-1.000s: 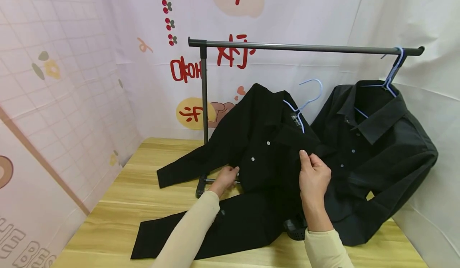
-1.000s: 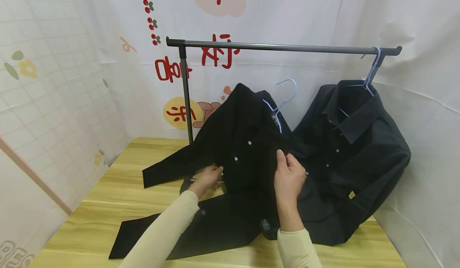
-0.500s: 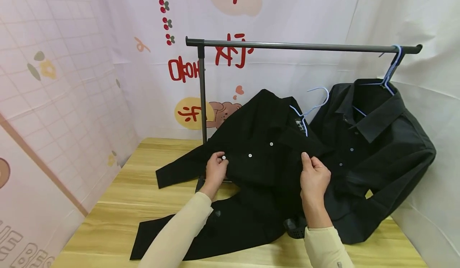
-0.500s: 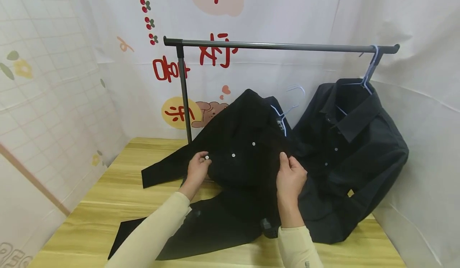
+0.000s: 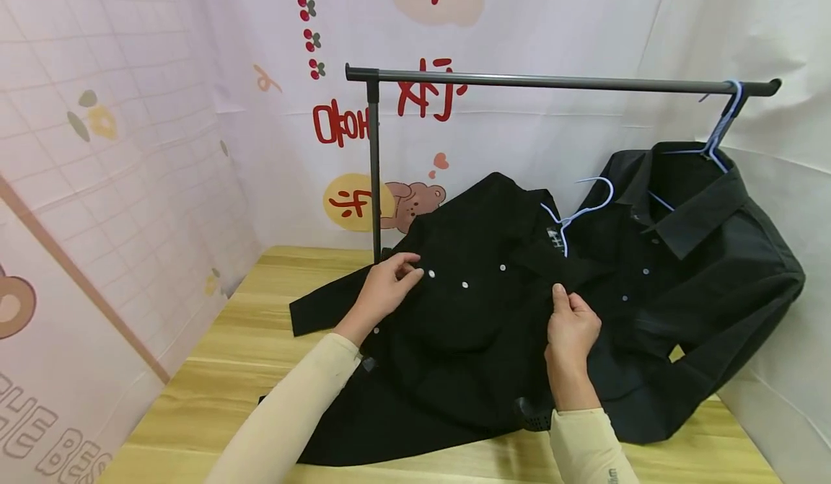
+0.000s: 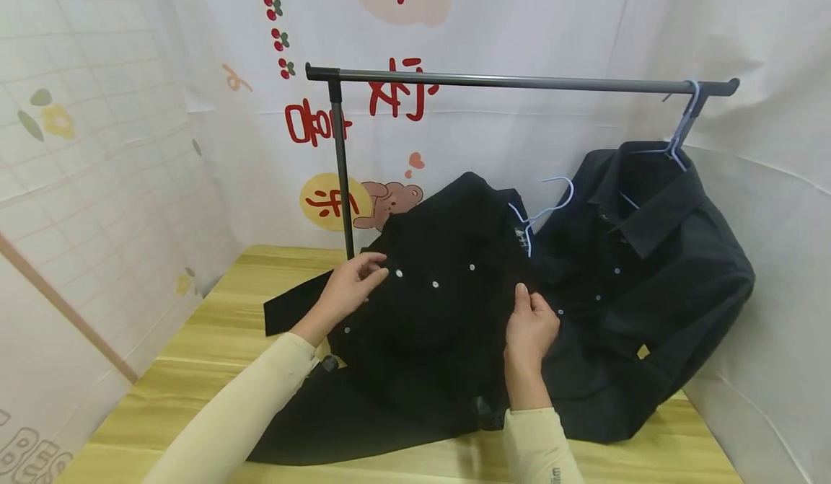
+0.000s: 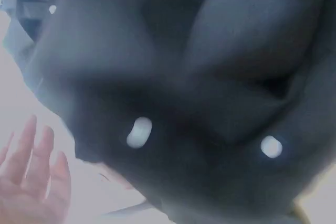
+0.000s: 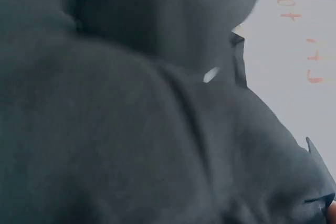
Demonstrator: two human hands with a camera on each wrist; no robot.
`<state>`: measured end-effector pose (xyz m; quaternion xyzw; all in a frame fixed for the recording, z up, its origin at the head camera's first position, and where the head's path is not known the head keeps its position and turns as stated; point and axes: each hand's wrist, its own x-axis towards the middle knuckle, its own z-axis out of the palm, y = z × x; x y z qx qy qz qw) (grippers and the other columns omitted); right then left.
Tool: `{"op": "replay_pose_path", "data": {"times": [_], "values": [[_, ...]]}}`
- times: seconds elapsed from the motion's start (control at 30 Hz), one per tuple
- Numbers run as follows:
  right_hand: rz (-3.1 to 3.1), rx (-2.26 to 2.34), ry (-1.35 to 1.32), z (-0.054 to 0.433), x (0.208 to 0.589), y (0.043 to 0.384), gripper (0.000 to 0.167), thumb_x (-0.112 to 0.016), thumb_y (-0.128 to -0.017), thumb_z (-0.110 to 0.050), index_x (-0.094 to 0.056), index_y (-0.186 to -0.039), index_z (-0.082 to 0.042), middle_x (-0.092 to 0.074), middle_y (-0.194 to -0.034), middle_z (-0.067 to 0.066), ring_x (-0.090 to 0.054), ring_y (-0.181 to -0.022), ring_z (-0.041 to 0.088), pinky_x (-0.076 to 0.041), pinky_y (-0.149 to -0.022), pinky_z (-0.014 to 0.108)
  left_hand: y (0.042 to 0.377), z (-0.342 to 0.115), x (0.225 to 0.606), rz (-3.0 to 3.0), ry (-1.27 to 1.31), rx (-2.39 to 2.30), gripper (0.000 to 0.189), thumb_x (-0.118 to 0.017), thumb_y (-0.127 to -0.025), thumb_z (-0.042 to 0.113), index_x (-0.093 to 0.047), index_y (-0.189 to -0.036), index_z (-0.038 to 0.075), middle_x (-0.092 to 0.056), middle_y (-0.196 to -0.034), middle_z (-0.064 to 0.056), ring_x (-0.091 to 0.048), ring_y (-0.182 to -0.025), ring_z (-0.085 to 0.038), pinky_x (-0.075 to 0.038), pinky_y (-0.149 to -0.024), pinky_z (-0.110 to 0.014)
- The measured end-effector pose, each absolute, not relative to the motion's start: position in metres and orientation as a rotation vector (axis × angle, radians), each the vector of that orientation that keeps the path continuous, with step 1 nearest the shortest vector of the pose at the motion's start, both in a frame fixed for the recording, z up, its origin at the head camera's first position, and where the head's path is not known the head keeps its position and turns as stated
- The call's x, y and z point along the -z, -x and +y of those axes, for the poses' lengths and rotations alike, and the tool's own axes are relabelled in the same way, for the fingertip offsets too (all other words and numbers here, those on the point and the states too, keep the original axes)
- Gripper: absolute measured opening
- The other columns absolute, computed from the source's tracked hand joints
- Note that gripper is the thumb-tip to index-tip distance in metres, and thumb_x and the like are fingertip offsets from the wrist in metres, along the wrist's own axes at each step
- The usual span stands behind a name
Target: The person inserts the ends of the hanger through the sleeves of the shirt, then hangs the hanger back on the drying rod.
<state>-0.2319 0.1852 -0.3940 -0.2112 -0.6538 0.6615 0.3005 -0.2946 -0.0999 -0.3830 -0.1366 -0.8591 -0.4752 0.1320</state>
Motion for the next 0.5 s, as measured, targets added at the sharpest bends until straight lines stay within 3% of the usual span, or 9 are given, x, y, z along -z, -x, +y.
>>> {"op": "replay_pose_path", "data": {"times": [0.17, 0.27, 0.33, 0.4, 0.5], "values": [[-1.784, -1.705, 0.589, 0.189, 0.404, 0.233, 0.056, -0.066, -0.097, -0.029, -0.038, -0.052, -0.012, -0.029, -0.052, -0.006, -0.029, -0.044, 0.011, -0.022, -0.041, 0.025, 0.303, -0.132, 0.412, -2.606, 0.171, 1.334, 0.030, -0.061, -0.100, 0.022, -0.066, -0.122, 0.003, -0.068, -0.101, -0.009, -0.061, -0.091, -0.026, -0.049, -0.083, -0.043], [-1.782, -1.702, 0.594, 0.190, 0.408, 0.233, 0.056, -0.065, -0.097, -0.029, -0.038, -0.052, -0.010, -0.028, -0.053, -0.005, -0.030, -0.048, 0.013, -0.033, -0.059, 0.019, 0.304, -0.151, 0.427, -2.705, 0.069, 1.255, 0.037, -0.061, -0.099, 0.025, -0.063, -0.125, -0.001, -0.067, -0.107, -0.014, -0.062, -0.094, -0.029, -0.049, -0.085, -0.046], [-1.776, -1.706, 0.599, 0.191, 0.410, 0.233, 0.056, -0.066, -0.097, -0.029, -0.039, -0.053, -0.010, -0.028, -0.053, -0.005, -0.030, -0.049, 0.014, -0.032, -0.061, 0.019, 0.303, -0.159, 0.435, -2.805, 0.031, 1.220, 0.043, -0.060, -0.100, 0.030, -0.061, -0.128, -0.002, -0.066, -0.112, -0.017, -0.062, -0.099, -0.031, -0.049, -0.087, -0.048], [-1.768, -1.715, 0.605, 0.192, 0.411, 0.232, 0.055, -0.066, -0.097, -0.029, -0.039, -0.053, -0.010, -0.028, -0.052, -0.005, -0.029, -0.048, 0.013, -0.033, -0.060, 0.019, 0.300, -0.163, 0.443, -2.908, 0.021, 1.194, 0.051, -0.060, -0.099, 0.037, -0.059, -0.130, -0.003, -0.064, -0.119, -0.018, -0.062, -0.104, -0.033, -0.049, -0.089, -0.048], [-1.775, -1.716, 0.617, 0.192, 0.412, 0.232, 0.055, -0.066, -0.097, -0.030, -0.040, -0.052, -0.012, -0.028, -0.053, -0.006, -0.030, -0.047, 0.012, -0.024, -0.044, 0.025, 0.297, -0.161, 0.452, -3.046, 0.062, 1.132, 0.057, -0.063, -0.096, 0.044, -0.060, -0.130, -0.002, -0.061, -0.126, -0.019, -0.061, -0.109, -0.034, -0.049, -0.091, -0.049]]}}
